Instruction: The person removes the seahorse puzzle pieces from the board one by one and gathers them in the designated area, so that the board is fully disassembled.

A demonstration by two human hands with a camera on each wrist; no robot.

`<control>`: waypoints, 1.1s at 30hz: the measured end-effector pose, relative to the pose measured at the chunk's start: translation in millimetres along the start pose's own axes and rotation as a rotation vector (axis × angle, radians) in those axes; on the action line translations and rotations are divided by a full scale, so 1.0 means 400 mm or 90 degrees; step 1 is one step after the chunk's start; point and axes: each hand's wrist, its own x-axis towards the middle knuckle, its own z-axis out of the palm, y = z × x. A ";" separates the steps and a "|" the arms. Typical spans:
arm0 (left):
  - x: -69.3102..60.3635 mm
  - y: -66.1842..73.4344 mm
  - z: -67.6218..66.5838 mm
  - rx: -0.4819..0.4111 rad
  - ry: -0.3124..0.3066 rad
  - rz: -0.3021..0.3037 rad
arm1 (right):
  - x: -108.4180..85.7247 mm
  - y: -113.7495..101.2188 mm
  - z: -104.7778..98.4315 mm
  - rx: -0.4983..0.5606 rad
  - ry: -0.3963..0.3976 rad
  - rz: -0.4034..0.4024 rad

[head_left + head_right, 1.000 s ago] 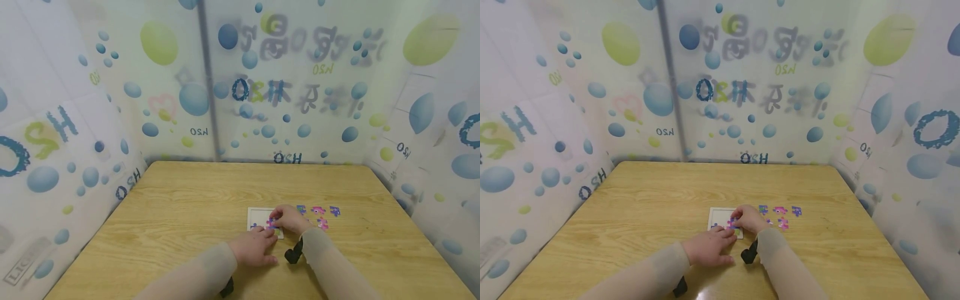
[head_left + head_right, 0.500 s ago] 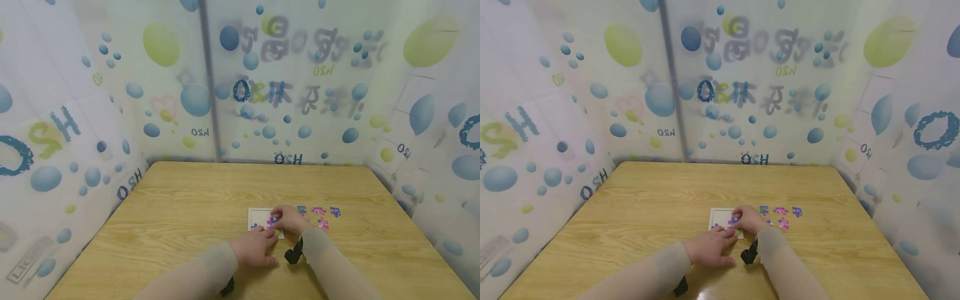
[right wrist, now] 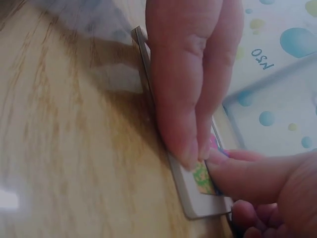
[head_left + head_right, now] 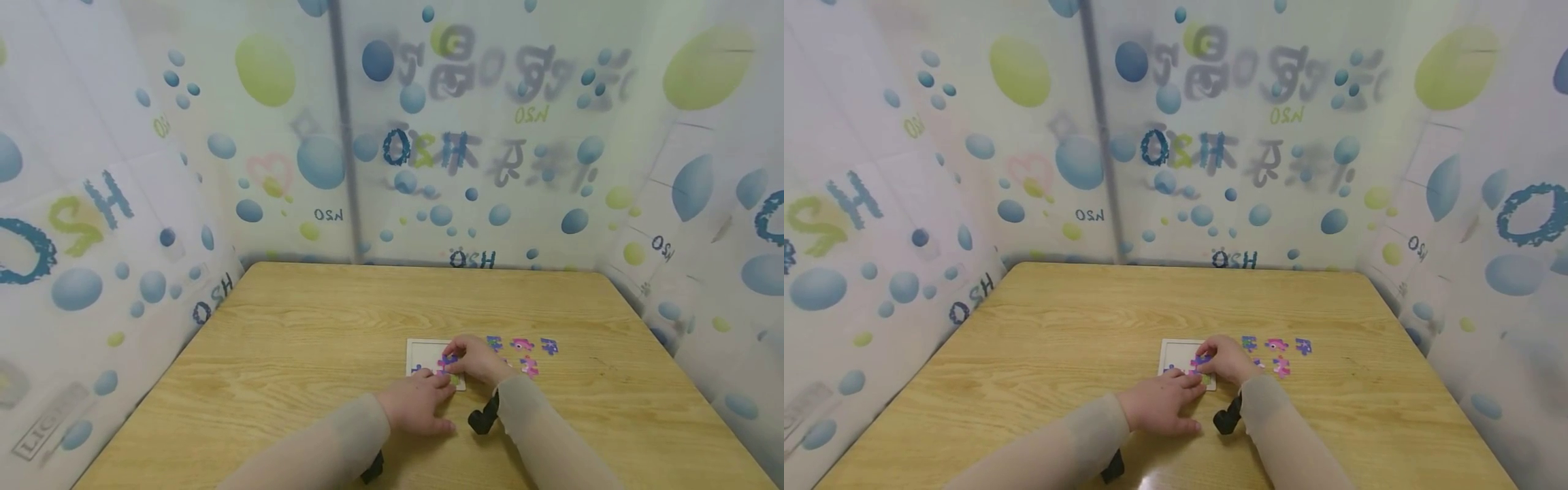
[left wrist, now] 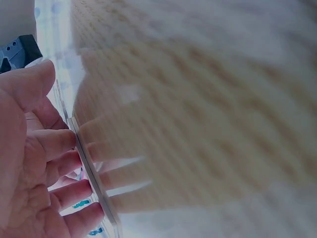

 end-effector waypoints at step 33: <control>-0.005 -0.002 -0.012 -0.027 -0.020 0.000 | 0.001 0.020 -0.011 0.112 0.005 0.032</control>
